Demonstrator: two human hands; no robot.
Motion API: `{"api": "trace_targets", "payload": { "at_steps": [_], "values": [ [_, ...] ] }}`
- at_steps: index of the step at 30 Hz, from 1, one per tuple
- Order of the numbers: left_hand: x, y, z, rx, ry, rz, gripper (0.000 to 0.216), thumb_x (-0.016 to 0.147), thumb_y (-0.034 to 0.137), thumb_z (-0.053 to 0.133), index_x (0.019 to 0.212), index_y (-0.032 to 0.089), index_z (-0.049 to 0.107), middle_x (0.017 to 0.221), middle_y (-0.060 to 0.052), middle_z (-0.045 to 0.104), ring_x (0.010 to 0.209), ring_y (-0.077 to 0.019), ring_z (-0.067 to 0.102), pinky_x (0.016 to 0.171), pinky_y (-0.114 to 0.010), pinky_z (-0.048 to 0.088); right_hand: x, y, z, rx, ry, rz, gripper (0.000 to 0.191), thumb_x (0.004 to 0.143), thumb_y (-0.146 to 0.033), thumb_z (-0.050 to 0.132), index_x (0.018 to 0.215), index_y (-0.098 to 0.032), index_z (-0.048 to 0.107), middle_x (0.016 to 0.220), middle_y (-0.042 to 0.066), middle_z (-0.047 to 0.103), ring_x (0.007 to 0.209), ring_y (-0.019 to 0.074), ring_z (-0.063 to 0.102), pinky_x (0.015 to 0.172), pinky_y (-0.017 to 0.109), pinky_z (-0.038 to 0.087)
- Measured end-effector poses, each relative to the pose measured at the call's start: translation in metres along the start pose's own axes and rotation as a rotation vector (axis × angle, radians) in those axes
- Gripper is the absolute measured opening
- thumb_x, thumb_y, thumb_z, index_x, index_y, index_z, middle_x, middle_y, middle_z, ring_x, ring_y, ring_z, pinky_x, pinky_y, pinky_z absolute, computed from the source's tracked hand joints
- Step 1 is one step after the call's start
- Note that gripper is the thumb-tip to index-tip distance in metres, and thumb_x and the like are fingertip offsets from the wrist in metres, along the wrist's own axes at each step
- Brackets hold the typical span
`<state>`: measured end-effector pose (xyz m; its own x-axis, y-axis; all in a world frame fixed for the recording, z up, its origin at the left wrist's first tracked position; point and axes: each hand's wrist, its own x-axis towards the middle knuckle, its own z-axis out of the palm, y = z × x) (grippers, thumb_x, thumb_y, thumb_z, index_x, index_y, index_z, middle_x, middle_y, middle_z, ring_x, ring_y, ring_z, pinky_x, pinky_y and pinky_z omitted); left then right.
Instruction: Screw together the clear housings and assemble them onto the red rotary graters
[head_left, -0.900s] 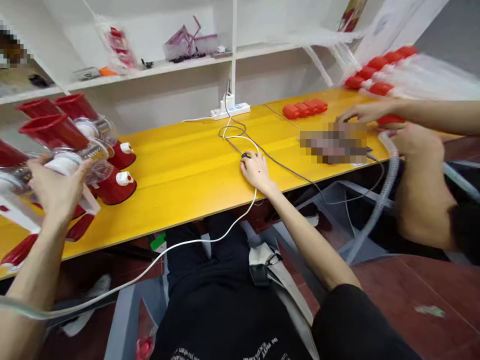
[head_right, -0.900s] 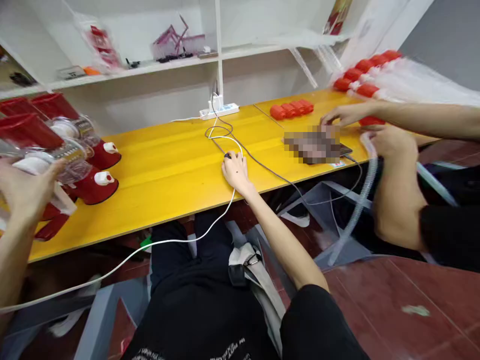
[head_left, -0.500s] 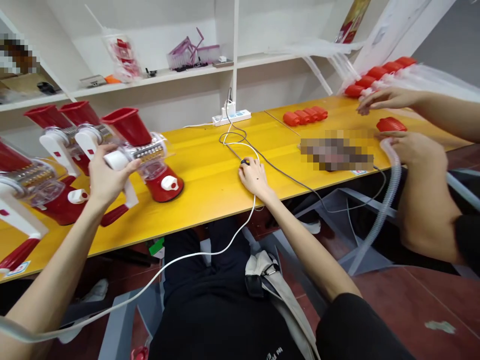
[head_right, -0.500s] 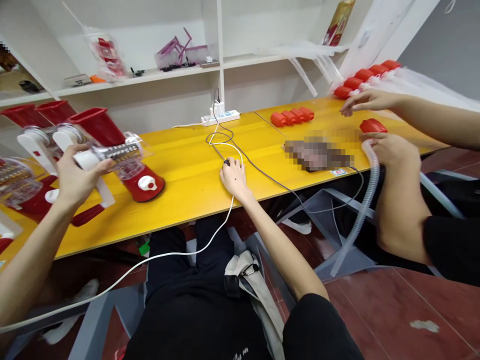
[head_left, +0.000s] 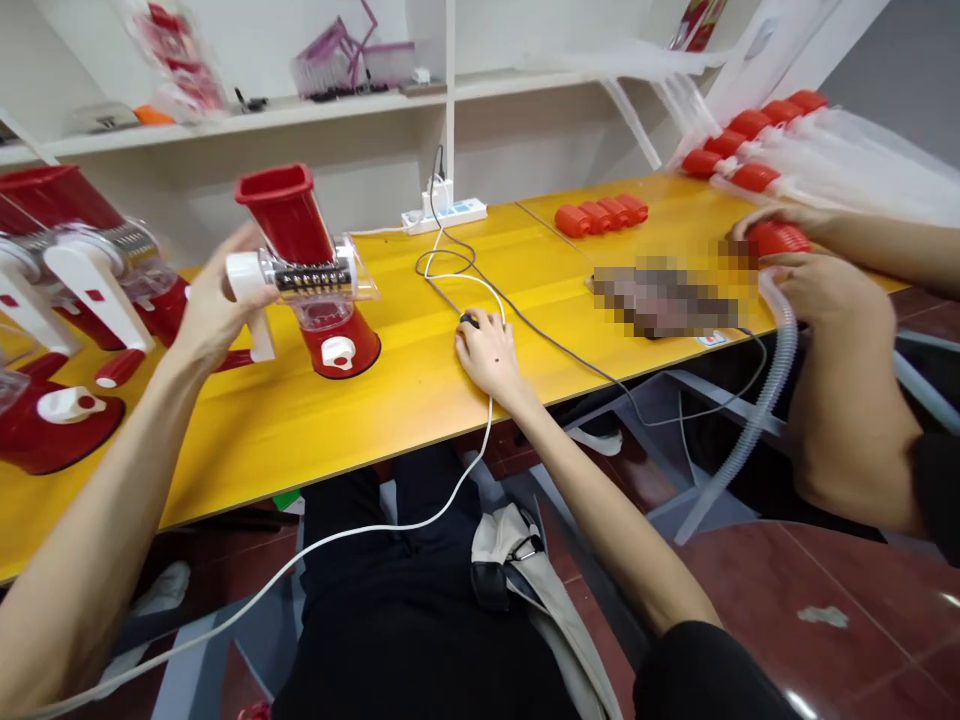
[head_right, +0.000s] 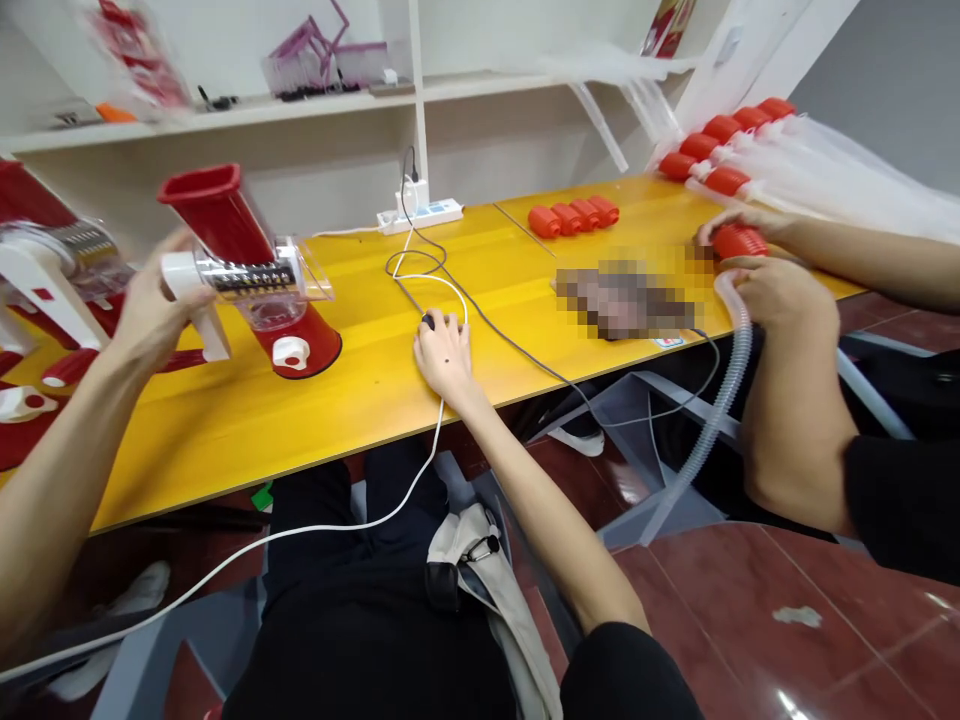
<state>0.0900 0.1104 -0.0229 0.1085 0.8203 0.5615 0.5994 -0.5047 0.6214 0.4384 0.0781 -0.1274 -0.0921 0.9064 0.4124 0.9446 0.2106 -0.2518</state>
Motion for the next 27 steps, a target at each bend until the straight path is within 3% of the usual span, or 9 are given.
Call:
{"api": "trace_targets", "payload": {
  "at_steps": [1,3,5,6,8,11,14,21,27],
  "values": [
    [-0.013,0.002,0.005,0.05,0.163,0.062,0.102,0.063,0.075,0.072,0.144,0.019,0.045,0.143,-0.009,0.059,0.113,-0.0217,0.063,0.099,-0.043,0.054,-0.001,0.0,0.001,0.011,0.0,0.004,0.022,0.101,-0.027,0.056,0.114,-0.013,0.068,0.139,0.013,0.059,0.127,0.0286,0.055,0.108,0.052,0.047],
    [-0.044,0.004,0.017,0.156,0.571,0.17,0.085,0.069,0.08,0.057,0.129,0.02,0.051,0.121,-0.006,0.065,0.102,-0.0198,0.066,0.09,-0.04,0.056,-0.002,-0.001,0.002,0.034,-0.001,0.005,0.027,0.102,-0.022,0.047,0.112,-0.012,0.07,0.143,0.016,0.057,0.128,0.034,0.052,0.106,0.055,0.044],
    [-0.077,0.004,0.03,0.207,0.694,0.091,0.052,0.085,0.069,0.043,0.104,0.022,0.055,0.084,0.0,0.062,0.072,-0.0155,0.064,0.075,-0.035,0.056,-0.003,-0.003,0.002,0.052,-0.01,-0.002,0.031,0.101,-0.021,0.043,0.112,-0.012,0.071,0.147,0.017,0.055,0.127,0.0371,0.05,0.105,0.057,0.041],
    [-0.09,0.003,0.036,0.224,0.563,0.011,0.043,0.088,0.064,0.044,0.096,0.023,0.054,0.073,0.002,0.058,0.062,-0.015,0.061,0.068,-0.034,0.056,-0.004,-0.003,0.001,0.059,-0.016,-0.003,0.032,0.101,-0.021,0.043,0.112,-0.012,0.071,0.148,0.017,0.054,0.127,0.0376,0.049,0.104,0.058,0.041],
    [-0.108,0.0,0.045,0.238,0.198,-0.14,0.033,0.09,0.055,0.052,0.099,0.023,0.055,0.077,0.0,0.063,0.067,-0.0179,0.066,0.068,-0.035,0.058,-0.005,-0.004,0.0,0.068,-0.026,0.002,0.032,0.1,-0.022,0.043,0.113,-0.012,0.071,0.149,0.017,0.053,0.126,0.0375,0.049,0.103,0.057,0.041],
    [-0.108,-0.004,0.053,0.317,-0.087,-0.273,0.062,0.079,0.057,0.068,0.125,0.019,0.049,0.118,-0.014,0.069,0.108,-0.0318,0.07,0.097,-0.053,0.056,-0.007,-0.004,0.0,0.081,-0.031,0.012,0.034,0.1,-0.024,0.043,0.117,-0.012,0.071,0.151,0.017,0.052,0.126,0.0368,0.049,0.102,0.056,0.042],
    [-0.092,-0.005,0.06,0.278,-0.179,-0.311,0.094,0.069,0.062,0.077,0.141,0.014,0.039,0.15,-0.026,0.049,0.14,-0.0403,0.051,0.118,-0.06,0.039,-0.009,-0.003,0.001,0.086,-0.036,0.016,0.037,0.101,-0.025,0.041,0.12,-0.013,0.07,0.152,0.016,0.052,0.128,0.0373,0.048,0.103,0.057,0.043],
    [-0.062,-0.019,0.074,0.053,-0.14,-0.262,0.097,0.058,0.051,0.088,0.136,0.019,0.039,0.143,-0.018,0.055,0.133,-0.0366,0.058,0.116,-0.055,0.044,-0.01,-0.003,0.001,0.076,-0.02,0.02,0.039,0.1,-0.028,0.041,0.121,-0.013,0.071,0.15,0.017,0.053,0.128,0.0383,0.048,0.1,0.058,0.044],
    [-0.043,-0.038,0.07,-0.047,-0.274,-0.166,0.101,0.051,0.047,0.092,0.133,0.022,0.04,0.138,-0.014,0.058,0.132,-0.0381,0.059,0.115,-0.055,0.046,-0.01,-0.005,0.003,0.075,0.004,0.061,0.037,0.098,-0.03,0.045,0.119,-0.018,0.073,0.145,0.014,0.058,0.127,0.0361,0.052,0.103,0.056,0.045]
  ]
}}
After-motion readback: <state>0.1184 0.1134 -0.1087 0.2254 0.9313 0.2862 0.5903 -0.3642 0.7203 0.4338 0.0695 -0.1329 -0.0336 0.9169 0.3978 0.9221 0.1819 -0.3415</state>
